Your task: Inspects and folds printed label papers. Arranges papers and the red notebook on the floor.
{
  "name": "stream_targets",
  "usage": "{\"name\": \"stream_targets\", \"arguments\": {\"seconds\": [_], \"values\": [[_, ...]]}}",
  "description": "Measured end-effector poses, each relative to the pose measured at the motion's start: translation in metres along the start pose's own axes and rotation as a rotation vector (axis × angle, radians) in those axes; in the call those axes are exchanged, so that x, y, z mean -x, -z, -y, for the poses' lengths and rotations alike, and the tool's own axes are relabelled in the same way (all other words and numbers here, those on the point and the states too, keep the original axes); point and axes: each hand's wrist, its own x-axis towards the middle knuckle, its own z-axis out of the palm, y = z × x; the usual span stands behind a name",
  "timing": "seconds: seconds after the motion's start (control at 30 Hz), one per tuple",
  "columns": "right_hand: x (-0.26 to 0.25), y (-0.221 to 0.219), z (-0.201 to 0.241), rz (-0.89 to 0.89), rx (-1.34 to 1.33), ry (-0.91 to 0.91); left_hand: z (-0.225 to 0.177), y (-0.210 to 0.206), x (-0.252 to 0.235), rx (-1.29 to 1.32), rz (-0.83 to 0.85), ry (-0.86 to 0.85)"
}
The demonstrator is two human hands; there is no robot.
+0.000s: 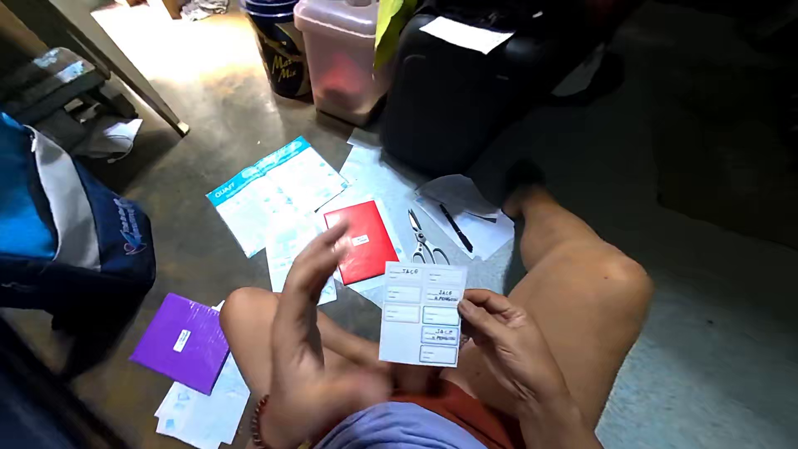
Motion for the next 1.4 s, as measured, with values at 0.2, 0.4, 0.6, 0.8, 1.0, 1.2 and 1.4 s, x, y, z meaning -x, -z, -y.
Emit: {"name": "stream_targets", "arguments": {"seconds": [0.2,0.4,0.6,0.8,1.0,1.2,1.4], "values": [[0.007,-0.013,-0.003,0.071,0.067,0.065,0.036,-0.031,0.041,0.446,0.039,0.637],[0.009,-0.018,-0.007,0.083,0.087,0.039,0.033,-0.04,0.051,0.339,-0.094,0.619],[0.008,-0.019,-0.007,0.09,0.097,0.019,0.034,-0.04,0.052,0.354,-0.116,0.619],[0.007,-0.019,-0.008,0.078,0.109,0.013,0.036,-0.041,0.054,0.366,-0.115,0.63],[0.006,-0.018,-0.009,0.078,0.08,0.014,0.038,-0.043,0.054,0.369,-0.115,0.632],[0.007,-0.018,-0.009,0.074,0.08,0.011,0.038,-0.043,0.055,0.385,-0.118,0.633],[0.006,-0.018,-0.01,0.067,0.093,0.011,0.039,-0.043,0.056,0.374,-0.116,0.634]]}}
